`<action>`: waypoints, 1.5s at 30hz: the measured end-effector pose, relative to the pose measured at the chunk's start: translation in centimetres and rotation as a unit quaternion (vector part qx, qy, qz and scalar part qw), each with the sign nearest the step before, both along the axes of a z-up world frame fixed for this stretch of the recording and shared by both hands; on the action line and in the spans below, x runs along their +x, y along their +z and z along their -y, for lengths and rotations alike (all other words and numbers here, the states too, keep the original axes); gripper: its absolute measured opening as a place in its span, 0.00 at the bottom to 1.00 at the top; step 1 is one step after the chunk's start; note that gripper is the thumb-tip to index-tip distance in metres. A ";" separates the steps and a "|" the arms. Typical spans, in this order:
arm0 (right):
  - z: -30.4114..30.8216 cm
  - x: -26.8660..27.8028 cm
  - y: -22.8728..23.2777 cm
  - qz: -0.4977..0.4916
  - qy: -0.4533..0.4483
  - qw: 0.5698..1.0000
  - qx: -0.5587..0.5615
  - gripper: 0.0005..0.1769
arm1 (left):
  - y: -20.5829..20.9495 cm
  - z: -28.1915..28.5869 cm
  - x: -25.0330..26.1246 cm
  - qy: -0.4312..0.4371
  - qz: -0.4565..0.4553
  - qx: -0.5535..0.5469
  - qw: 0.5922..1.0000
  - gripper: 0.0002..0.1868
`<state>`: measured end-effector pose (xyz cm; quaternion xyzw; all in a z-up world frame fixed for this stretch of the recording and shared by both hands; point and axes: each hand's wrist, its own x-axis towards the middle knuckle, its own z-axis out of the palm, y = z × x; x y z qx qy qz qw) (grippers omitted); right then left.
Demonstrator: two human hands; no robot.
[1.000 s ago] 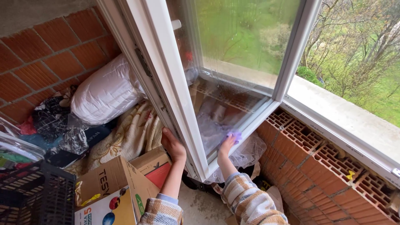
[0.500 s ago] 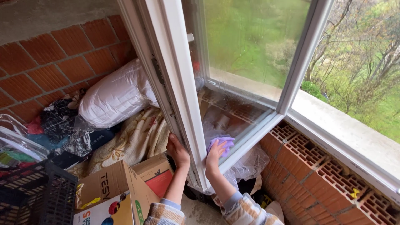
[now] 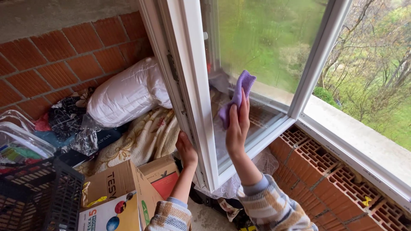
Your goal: Cleaning a window pane using a spray bottle and microfiber cloths
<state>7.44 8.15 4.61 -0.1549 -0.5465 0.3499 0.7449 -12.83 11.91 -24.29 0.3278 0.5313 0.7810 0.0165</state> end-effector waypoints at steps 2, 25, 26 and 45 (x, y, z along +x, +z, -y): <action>1.9 -0.3 0.9 0.029 0.003 0.998 0.062 0.26 | -2.2 -1.3 -1.1 0.007 -0.029 0.010 1.000 0.24; 1.4 0.7 -27.4 0.221 0.041 0.974 0.028 0.32 | 17.7 9.0 7.4 -0.006 0.001 -0.038 0.999 0.29; 1.3 1.3 -27.6 0.175 0.069 0.982 -0.012 0.31 | 17.7 9.1 7.2 -0.008 -0.005 -0.034 0.999 0.29; -17.9 0.1 -23.8 0.284 -0.257 0.891 0.242 0.37 | 16.6 10.1 7.9 0.031 0.021 -0.059 0.998 0.30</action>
